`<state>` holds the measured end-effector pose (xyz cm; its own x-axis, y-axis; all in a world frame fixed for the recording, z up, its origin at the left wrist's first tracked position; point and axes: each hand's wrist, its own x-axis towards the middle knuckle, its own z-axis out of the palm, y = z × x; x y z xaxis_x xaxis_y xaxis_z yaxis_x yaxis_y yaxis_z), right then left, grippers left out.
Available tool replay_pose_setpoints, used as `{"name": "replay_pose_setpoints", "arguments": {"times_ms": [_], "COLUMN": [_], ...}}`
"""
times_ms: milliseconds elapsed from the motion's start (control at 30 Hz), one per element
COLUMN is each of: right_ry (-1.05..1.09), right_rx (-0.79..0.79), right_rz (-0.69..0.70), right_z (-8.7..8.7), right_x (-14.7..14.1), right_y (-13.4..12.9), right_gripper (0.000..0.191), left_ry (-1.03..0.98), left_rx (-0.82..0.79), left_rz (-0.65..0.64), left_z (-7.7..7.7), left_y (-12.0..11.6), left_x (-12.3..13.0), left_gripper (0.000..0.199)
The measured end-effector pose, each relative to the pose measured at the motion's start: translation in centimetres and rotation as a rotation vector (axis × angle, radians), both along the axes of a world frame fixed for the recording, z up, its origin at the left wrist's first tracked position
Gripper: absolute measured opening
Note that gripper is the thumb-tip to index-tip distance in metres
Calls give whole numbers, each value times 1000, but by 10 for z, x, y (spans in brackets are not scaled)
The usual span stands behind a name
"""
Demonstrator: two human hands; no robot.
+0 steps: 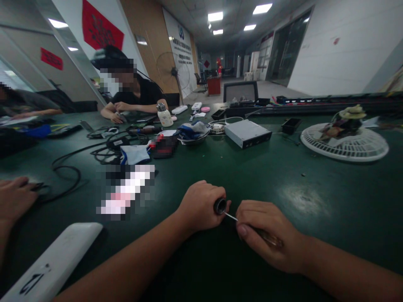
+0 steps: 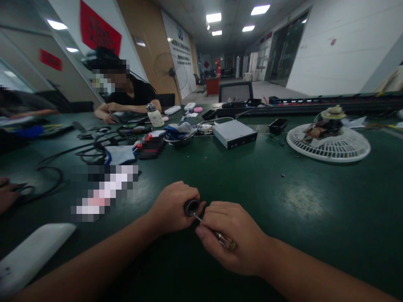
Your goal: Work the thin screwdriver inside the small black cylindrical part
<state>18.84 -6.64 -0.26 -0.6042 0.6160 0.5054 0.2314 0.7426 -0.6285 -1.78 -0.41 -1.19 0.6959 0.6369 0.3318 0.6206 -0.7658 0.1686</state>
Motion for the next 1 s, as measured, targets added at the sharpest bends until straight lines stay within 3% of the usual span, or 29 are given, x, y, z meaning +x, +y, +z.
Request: {"name": "replay_pose_setpoints", "arguments": {"times_ms": [200, 300, 367, 533, 633, 767, 1000], "right_ry": [147, 229, 151, -149, -208, -135, 173], "right_rx": [80, 61, 2, -77, -109, -148, -346], "right_rz": [-162, -345, -445, -371, -296, -270, -439], "right_z": [-2, -1, 0, -1, -3, -7, -10], "right_x": [6, 7, 4, -6, -6, -2, 2], "right_y": [-5, -5, -3, 1, 1, 4, 12], "right_gripper": [24, 19, 10, 20, 23, 23, 18], "left_ry": [22, -1, -33, -126, -150, -169, -160], "left_rx": [-16, -6, 5, 5, -14, -30, -75], "left_rz": [78, 195, 276, 390, 434, 407, 208], "left_z": [2, 1, 0, -5, -5, -5, -2], "left_y": [0, 0, 1, 3, 4, 4, 2], "left_x": [1, 2, 2, 1, 2, 2, 1], "left_gripper": [18, 15, 12, 22, 26, 25, 25]}}
